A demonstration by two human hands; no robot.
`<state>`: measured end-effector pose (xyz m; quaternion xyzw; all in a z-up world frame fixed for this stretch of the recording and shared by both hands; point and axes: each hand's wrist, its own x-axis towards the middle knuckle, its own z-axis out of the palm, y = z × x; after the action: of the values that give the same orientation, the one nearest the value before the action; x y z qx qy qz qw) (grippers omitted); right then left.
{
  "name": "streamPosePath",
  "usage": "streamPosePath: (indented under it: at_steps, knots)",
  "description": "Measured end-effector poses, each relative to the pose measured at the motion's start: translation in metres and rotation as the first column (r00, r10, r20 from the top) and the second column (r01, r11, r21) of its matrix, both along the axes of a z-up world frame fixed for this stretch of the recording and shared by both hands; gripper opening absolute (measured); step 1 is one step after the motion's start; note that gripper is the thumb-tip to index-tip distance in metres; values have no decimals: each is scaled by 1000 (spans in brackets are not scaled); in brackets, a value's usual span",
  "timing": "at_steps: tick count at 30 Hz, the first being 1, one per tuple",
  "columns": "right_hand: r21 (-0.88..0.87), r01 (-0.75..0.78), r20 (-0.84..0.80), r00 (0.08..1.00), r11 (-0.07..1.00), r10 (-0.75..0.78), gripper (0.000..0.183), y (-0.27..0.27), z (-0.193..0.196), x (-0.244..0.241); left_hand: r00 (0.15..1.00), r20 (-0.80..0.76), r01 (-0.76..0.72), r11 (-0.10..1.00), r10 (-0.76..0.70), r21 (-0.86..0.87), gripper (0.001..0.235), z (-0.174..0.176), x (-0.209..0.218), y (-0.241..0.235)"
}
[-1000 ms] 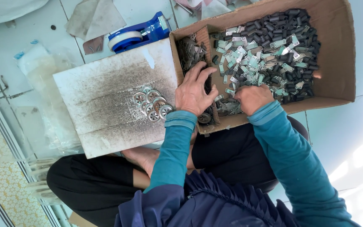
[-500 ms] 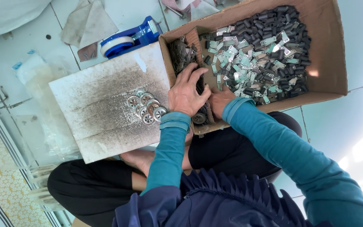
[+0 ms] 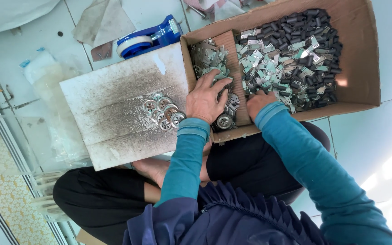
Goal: Sorting small metal components from a bulk container and placing them into plastic bags for packaging.
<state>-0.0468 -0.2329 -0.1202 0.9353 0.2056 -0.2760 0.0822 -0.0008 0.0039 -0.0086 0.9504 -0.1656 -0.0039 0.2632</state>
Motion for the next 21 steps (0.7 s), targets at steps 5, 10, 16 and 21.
streamPosePath:
  at_steps: [5,10,16,21]
  knots:
    - [-59,54,-3,999,997,-54,18,-8,27,-4,999,-35,-33,999,33,-4,28,-1,-1,-1]
    - [-95,121,-51,991,988,-127,14,2,67,4,997,-60,-60,997,58,-38,29,-1,0,-2]
    - [158,133,275,946,979,-173,10,14,79,12,997,-58,-50,997,47,-52,36,-4,0,-2]
    - [0,62,216,974,998,-60,23,31,73,18,997,-44,-63,998,62,-31,36,-7,1,-4]
